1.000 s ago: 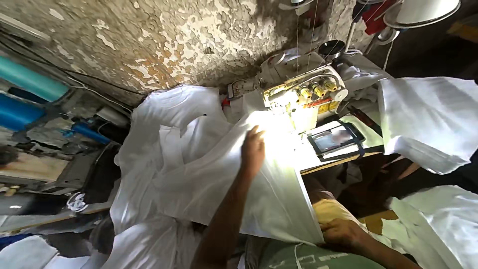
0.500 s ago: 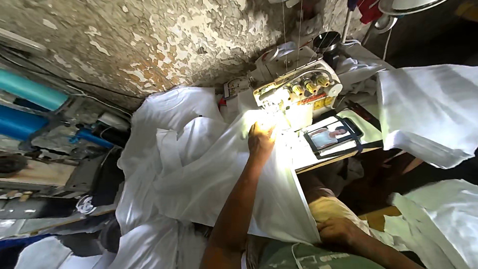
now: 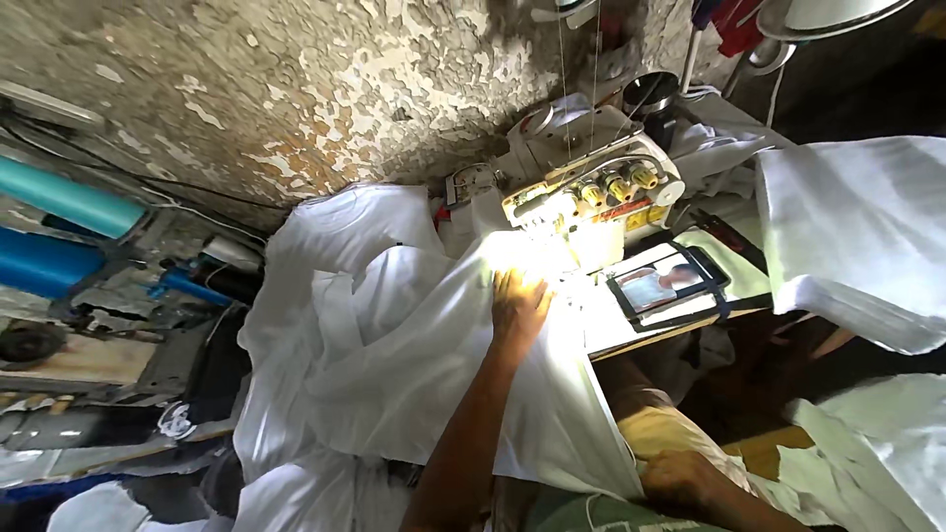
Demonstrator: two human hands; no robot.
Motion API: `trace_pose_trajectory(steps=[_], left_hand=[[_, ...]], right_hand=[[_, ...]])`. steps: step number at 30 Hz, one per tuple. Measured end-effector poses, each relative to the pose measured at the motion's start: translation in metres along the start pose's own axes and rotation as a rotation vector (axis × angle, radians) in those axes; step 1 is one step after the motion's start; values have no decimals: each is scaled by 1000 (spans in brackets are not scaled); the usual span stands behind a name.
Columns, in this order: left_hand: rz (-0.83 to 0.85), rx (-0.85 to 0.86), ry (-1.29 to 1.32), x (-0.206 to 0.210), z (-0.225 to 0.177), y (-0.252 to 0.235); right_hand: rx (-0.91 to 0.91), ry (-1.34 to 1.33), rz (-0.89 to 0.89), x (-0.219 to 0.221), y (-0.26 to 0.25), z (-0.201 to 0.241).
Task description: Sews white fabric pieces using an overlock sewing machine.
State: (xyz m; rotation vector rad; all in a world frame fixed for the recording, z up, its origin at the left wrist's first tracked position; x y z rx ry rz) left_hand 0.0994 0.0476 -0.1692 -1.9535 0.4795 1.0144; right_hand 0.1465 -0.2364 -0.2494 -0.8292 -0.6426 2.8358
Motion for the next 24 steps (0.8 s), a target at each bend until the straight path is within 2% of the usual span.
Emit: trace_pose_trajectory(steps=[5,11,18,24], left_hand=[[33,24,67,-1,8,-12],[-34,45,-35,-3,-7,-2],[14,-5,95,-1,12,-23],[79,10,240,4,32,-38]], right_hand=[[10,-102,-100,4,-4,-13],[47,-179,-80,8,-18,-24],[207,-236,12,2,-44,-29],[288,-284,16,4,-57,-39]])
Point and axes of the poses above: each hand's wrist, its own y-axis away from the middle knuckle, its own x-axis out of the palm, z = x × y, the point moved 4 cm from there along -y, towards the middle knuckle, and after that the axes turned 7 degrees about -z, right-handed, at the moved point
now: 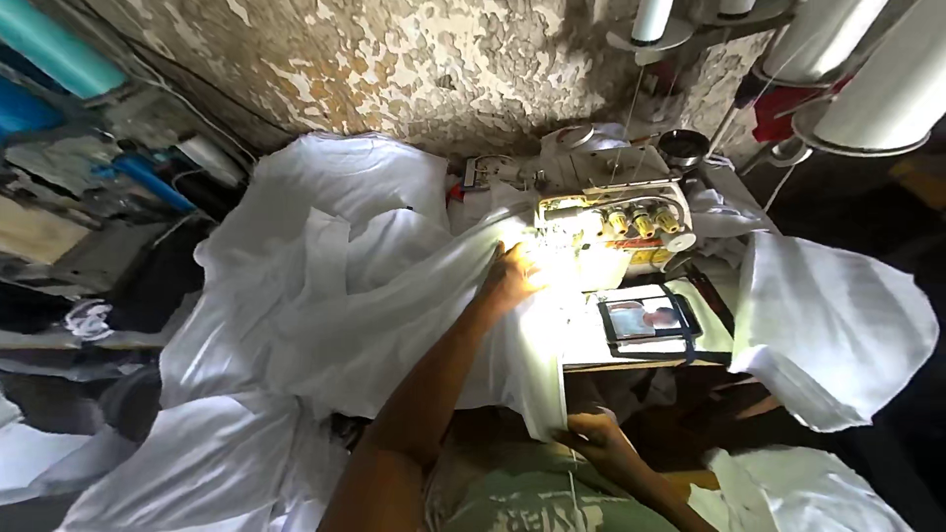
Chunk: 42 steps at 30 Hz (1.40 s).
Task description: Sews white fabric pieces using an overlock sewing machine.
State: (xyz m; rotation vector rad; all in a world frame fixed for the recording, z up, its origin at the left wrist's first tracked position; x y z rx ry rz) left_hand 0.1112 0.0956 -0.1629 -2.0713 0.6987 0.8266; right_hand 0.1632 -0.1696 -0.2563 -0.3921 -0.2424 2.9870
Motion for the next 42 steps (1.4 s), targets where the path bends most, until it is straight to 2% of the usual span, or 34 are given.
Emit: trace_pose_trajectory(steps=[4,8,10,17,23,29,34,40,42], left_hand=[[-53,36,80,-1,6,-1],[-77,60,-93,-2,-22,18],[-99,37,-98,0,-29,30],[-84,-48,-202,12,-26,27],[-39,-78,-59,4,-18,21],[-41,-76,-110,7,-20,19],[-47,-77,-22,1,-21,21],[-137,73,-177,3,-37,38],[-146,51,-153,5,-34,38]], right_hand=[[-11,-26,-17,2,-7,-1],[22,-97,-60,1,-8,2],[19,-115,-92,0,-8,5],[-3,-149,-90,1,-12,6],[-14,-178,-87,1,-19,12],[-20,-235,-106,6,-19,12],[35,-272,-141,8,-19,12],[126,-311,-222,4,-28,13],[118,-319,-223,4,-34,11]])
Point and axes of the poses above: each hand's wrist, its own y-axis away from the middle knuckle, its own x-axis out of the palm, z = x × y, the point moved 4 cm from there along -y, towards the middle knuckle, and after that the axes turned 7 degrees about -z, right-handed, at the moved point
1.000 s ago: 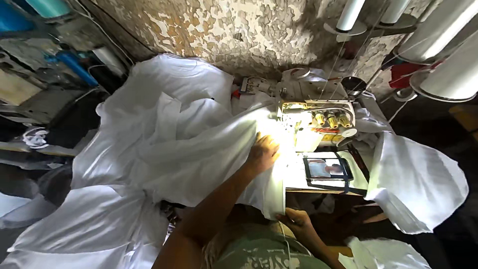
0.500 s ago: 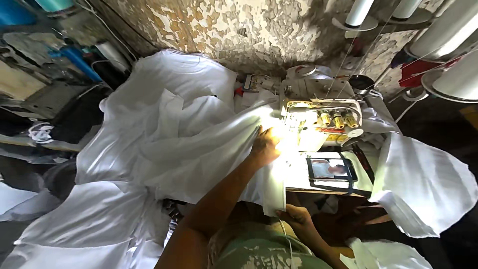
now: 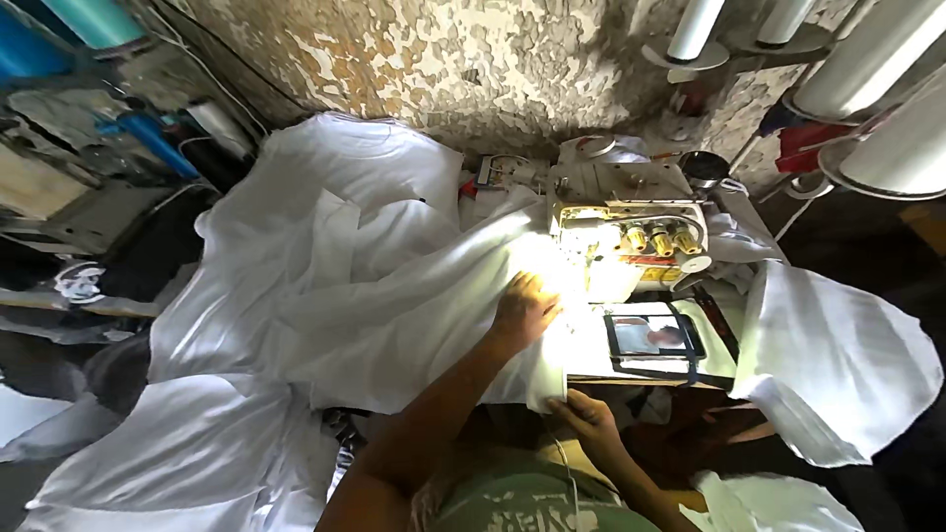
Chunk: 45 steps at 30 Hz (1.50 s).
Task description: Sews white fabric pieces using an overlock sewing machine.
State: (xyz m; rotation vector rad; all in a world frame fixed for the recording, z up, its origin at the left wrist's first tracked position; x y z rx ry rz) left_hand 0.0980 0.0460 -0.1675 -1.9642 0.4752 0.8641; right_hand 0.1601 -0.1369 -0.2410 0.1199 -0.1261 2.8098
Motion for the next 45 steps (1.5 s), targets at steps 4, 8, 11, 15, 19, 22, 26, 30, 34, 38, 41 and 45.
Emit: trace_pose_trajectory(steps=[4,8,11,15,19,22,26,30,34,38,41,45], left_hand=[[69,-62,129,3,19,-11],[123,-22,76,-2,20,-16],[79,9,-96,-7,-4,-5],[19,-28,-161,-2,-11,7],[101,-79,-133,1,0,-4],[153,-101,-119,-3,3,-8],[-3,17,-161,0,-8,4],[-68,-10,-94,3,2,12],[29,-114,-45,-2,16,1],[102,-264,22,-3,27,-18],[122,-289,79,1,43,-30],[97,-278,132,8,63,-45]], right_hand=[[37,15,-41,1,-14,1],[80,-8,-108,1,-26,2],[106,-16,-135,0,-36,4],[134,-34,-146,1,-53,4],[122,-11,-164,0,-69,3],[134,-30,-199,2,-81,3],[190,-158,-318,2,-96,7],[158,-159,-381,2,-108,11],[129,-178,-436,4,-120,19],[266,-82,-519,-1,-136,19],[320,3,-568,-2,-143,19],[289,-97,-586,-2,-148,17]])
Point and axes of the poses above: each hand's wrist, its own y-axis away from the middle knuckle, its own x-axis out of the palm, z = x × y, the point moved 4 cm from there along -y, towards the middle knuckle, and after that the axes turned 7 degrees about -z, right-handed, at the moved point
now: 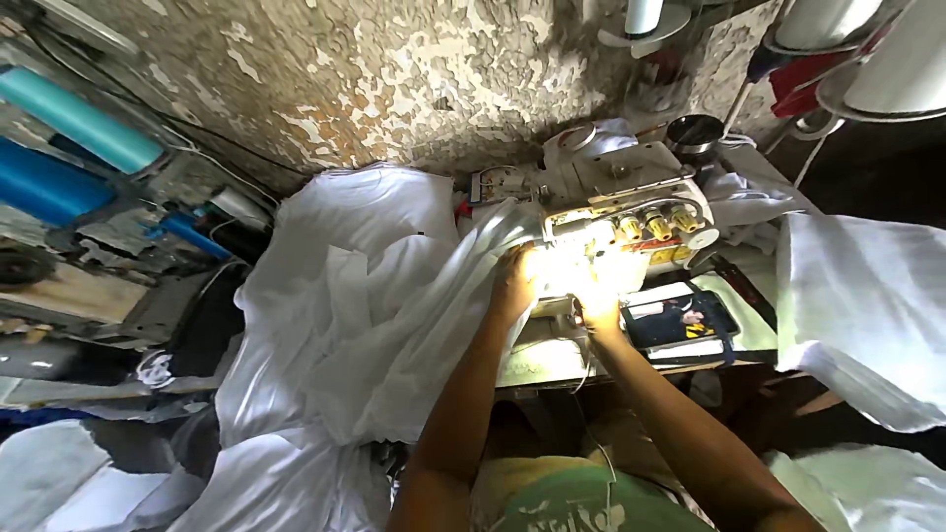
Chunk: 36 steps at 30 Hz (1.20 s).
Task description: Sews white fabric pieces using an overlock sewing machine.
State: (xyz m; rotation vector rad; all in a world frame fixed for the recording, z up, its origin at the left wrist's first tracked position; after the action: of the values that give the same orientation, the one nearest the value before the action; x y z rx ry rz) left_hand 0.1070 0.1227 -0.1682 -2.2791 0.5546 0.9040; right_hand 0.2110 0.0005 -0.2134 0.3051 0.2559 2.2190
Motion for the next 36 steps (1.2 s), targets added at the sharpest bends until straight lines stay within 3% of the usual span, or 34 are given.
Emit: trace_pose_trajectory(steps=[7,10,15,21,23,26,30,32,36], left_hand=[[-68,-173,182,3,18,-17],[-170,-293,243,2,17,-6],[-254,-361,148,-13,2,35],[-343,-506,342,-5,-16,118],[-335,-407,352,7,-34,145],[-253,-123,398,20,-59,170],[-145,54,326,5,-63,152],[-82,141,189,-13,-56,123],[128,439,-72,-53,-30,79]], right_hand=[[59,-39,-6,0,15,-2],[94,-50,93,3,32,-4],[50,27,252,15,41,-12],[91,7,441,27,45,-5],[141,-38,406,20,45,-4],[186,-194,148,-5,35,-4],[244,-348,-47,-31,15,-2],[180,-219,65,-32,30,1],[-122,-133,562,-35,104,35]])
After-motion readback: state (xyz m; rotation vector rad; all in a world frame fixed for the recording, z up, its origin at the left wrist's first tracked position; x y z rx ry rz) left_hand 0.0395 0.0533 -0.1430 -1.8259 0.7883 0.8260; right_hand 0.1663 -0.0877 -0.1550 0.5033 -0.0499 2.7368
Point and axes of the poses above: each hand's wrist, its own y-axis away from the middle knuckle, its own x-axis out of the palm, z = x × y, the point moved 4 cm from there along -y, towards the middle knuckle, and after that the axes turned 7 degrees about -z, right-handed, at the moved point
